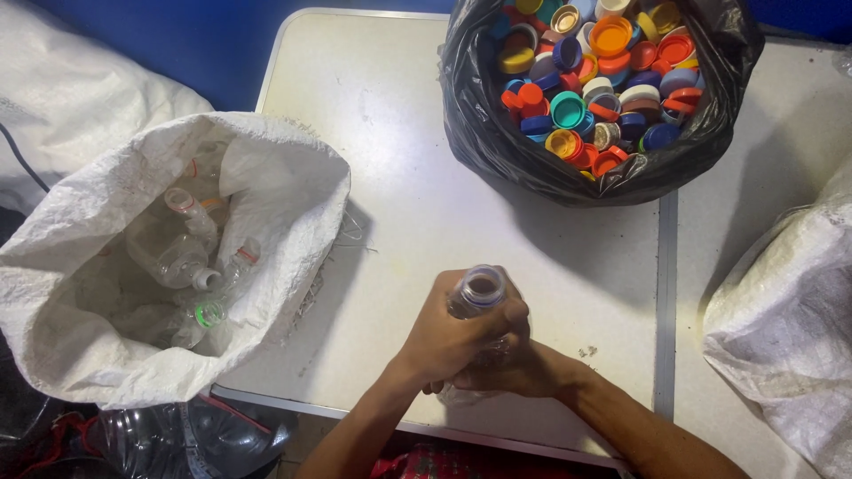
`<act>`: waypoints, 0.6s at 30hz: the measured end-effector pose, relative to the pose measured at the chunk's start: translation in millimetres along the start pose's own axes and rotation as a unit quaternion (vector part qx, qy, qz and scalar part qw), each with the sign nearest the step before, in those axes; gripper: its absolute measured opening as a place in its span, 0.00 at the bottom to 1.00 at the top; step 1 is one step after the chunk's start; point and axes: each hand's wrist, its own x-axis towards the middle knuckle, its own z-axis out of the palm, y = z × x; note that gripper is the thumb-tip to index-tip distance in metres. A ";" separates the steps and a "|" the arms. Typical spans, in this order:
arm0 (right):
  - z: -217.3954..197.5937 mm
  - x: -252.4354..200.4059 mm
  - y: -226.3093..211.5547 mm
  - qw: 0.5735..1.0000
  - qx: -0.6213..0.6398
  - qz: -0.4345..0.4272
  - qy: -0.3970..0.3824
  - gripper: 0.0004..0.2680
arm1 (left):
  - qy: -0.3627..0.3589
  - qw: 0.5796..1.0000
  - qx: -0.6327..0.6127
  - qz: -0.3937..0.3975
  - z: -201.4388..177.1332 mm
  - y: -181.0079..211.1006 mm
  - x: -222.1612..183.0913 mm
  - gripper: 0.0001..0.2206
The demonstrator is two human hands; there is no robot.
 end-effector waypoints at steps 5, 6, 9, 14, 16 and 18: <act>10.5 1.6 -6.3 0.995 -0.076 0.068 0.001 0.10 | 0.159 0.984 -0.079 0.014 7.4 -7.8 -4.0 0.17; 13.4 1.0 -7.9 0.992 -0.099 0.076 0.018 0.11 | 0.154 0.987 -0.009 0.044 9.9 -9.3 -4.2 0.18; 9.3 -2.6 -2.2 0.988 -0.125 0.084 0.044 0.12 | 0.156 0.984 0.059 0.066 12.6 -7.9 1.0 0.19; 0.2 -2.5 6.8 0.987 -0.148 0.051 0.032 0.15 | 0.189 0.971 0.127 0.071 14.7 -5.5 6.1 0.19; -3.3 -1.1 16.0 0.994 -0.094 -0.024 0.053 0.24 | 0.218 0.974 0.045 0.030 15.2 -5.5 6.1 0.18; -2.7 -1.0 18.6 0.994 -0.088 -0.017 0.065 0.23 | 0.195 0.978 0.037 0.061 11.6 6.1 5.5 0.18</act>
